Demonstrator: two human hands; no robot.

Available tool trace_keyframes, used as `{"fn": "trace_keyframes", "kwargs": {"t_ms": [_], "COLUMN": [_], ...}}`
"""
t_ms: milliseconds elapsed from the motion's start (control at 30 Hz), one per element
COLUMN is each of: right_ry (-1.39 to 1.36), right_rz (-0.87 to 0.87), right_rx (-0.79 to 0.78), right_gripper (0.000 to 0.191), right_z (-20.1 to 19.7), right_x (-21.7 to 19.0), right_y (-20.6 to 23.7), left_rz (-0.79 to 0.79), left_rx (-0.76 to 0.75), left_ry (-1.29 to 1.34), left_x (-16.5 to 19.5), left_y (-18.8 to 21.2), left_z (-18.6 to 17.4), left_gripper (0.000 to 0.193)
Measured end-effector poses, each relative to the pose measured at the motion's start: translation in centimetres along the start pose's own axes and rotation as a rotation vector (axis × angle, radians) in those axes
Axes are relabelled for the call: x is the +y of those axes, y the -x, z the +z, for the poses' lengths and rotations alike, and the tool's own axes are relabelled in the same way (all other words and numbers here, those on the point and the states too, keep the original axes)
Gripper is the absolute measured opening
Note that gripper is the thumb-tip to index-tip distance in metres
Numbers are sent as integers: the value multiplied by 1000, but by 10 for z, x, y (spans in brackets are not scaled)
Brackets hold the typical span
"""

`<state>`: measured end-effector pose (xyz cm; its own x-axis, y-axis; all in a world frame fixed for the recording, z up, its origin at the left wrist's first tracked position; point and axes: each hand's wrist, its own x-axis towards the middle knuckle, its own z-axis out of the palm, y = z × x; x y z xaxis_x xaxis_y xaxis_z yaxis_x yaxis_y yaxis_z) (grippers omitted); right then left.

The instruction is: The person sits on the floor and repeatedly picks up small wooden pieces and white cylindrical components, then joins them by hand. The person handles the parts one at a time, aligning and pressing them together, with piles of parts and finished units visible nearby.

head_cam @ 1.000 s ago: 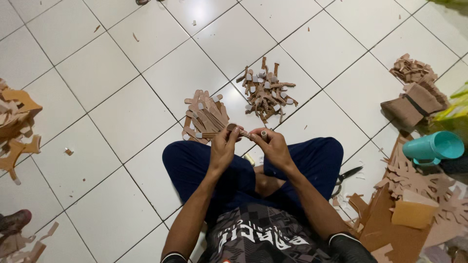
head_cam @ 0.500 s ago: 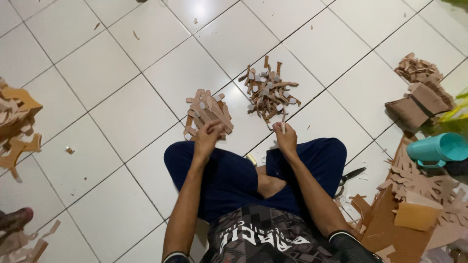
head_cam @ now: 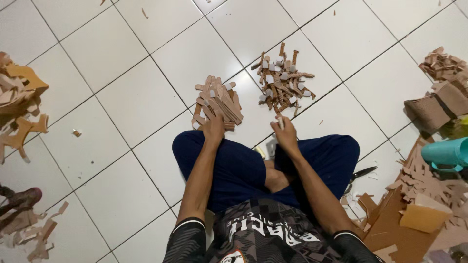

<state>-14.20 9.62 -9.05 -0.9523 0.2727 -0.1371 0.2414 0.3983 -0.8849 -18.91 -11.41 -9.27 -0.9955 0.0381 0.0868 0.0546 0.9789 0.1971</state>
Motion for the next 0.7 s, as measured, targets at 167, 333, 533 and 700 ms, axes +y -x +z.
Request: {"fn": "trace_keyframes", "kwargs": {"t_ms": [167,333,533,700], "right_ry": [234,194,-87,-462], "right_rz": [28,-181,111,117], "right_rx": [-194,25,-84,-413], "right_gripper": [33,41,39,34], "right_z": [26,39,29,10], "right_x": [9,1,-2,-3], "right_y": [-15,-31,-39,-42], "left_rz": [-55,-47,126,345], "left_rx": [-212,-257,11,-140], "left_ry": [80,79,818,1018], "left_x": [-4,-10,11,30], "left_y": [-21,-32,-13,14], "left_z": [15,25,20,15], "left_gripper": [18,22,18,23]}}
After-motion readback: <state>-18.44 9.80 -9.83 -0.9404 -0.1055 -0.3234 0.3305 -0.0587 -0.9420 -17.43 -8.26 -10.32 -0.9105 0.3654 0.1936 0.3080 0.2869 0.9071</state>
